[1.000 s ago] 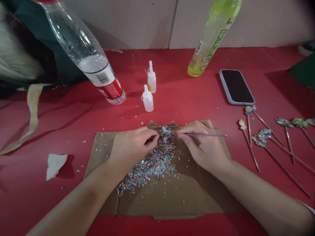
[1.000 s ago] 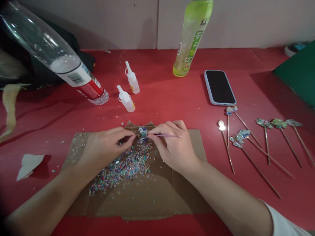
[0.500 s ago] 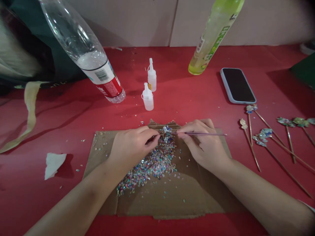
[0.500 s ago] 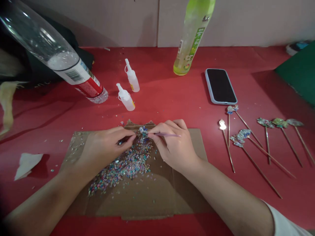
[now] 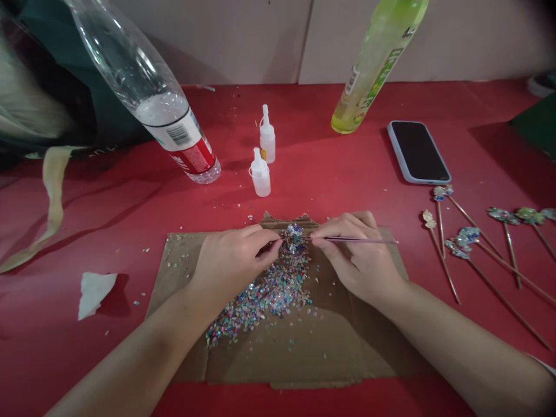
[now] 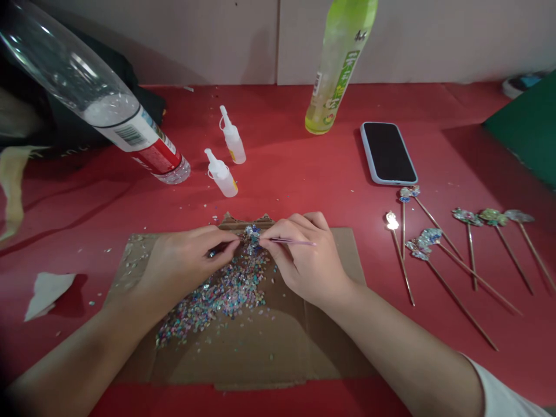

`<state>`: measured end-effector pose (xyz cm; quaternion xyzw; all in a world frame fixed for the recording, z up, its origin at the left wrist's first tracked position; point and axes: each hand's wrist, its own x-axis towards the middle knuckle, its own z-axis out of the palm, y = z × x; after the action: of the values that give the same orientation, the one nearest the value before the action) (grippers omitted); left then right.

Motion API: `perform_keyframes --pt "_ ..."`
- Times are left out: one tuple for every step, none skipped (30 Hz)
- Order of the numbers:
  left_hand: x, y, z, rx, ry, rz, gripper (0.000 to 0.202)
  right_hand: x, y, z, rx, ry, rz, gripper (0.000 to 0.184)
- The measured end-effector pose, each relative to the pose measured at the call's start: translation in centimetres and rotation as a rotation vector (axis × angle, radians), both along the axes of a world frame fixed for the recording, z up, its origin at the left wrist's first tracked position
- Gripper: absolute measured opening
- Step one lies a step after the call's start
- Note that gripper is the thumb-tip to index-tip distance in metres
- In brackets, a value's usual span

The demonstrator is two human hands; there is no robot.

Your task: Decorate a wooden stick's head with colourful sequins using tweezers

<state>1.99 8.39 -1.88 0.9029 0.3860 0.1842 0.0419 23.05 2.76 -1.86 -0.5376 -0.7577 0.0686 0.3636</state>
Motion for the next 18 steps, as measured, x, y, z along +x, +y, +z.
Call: perform_keyframes --pt "0.0 0.0 0.0 0.005 -0.003 -0.003 0.018 0.0 0.0 0.0 -0.007 -0.002 -0.002 0.011" --pt "0.0 0.0 0.0 0.01 -0.005 -0.006 0.018 0.0 0.0 0.0 -0.012 0.0 -0.004 0.011" --pt "0.0 0.0 0.0 0.013 -0.008 -0.007 0.018 0.0 0.0 0.0 -0.015 0.01 -0.004 0.011" --pt "0.0 0.0 0.0 0.013 -0.009 -0.005 0.019 0.0 -0.1 0.0 -0.018 0.031 -0.008 0.011" --pt "0.1 0.0 0.0 0.007 -0.012 0.0 0.019 0.1 -0.1 -0.1 -0.019 0.073 -0.02 0.01" --pt "0.1 0.0 0.0 -0.009 -0.016 0.01 0.018 0.1 -0.1 -0.2 -0.016 0.138 -0.042 0.01" --pt "0.1 0.1 0.1 -0.036 -0.023 0.025 0.018 0.2 -0.1 -0.3 -0.014 0.226 -0.071 0.009" --pt "0.2 0.1 0.2 -0.073 -0.034 0.043 0.018 0.3 0.0 -0.4 -0.012 0.326 -0.106 0.009" --pt "0.2 0.1 0.3 -0.114 -0.053 0.062 0.017 0.4 0.1 -0.5 -0.009 0.424 -0.141 0.009" --pt "0.2 0.1 0.4 -0.154 -0.079 0.08 0.017 0.4 0.2 -0.6 -0.005 0.509 -0.171 0.009" --pt "0.2 0.2 0.5 -0.189 -0.109 0.094 0.017 0.5 0.3 -0.6 -0.001 0.573 -0.193 0.01" --pt "0.2 0.2 0.6 -0.217 -0.137 0.105 0.017 0.5 0.5 -0.7 0.002 0.615 -0.207 0.01" --pt "0.2 0.2 0.7 -0.237 -0.162 0.114 0.017 0.5 0.6 -0.6 0.003 0.641 -0.214 0.01" --pt "0.1 0.2 0.8 -0.253 -0.184 0.125 0.017 0.5 0.7 -0.6 0.002 0.659 -0.217 0.011" --pt "0.1 0.2 0.8 -0.267 -0.197 0.138 0.017 0.5 0.8 -0.5 -0.004 0.673 -0.215 0.011" --pt "0.1 0.2 0.9 -0.28 -0.206 0.155 0.016 0.4 0.8 -0.5 -0.01 0.685 -0.211 0.012" --pt "0.1 0.2 1.0 -0.293 -0.213 0.174 0.016 0.4 0.9 -0.4 -0.017 0.694 -0.208 0.011" --pt "0.0 0.2 1.0 -0.309 -0.22 0.194 0.016 0.4 0.9 -0.3 -0.024 0.701 -0.208 0.011"
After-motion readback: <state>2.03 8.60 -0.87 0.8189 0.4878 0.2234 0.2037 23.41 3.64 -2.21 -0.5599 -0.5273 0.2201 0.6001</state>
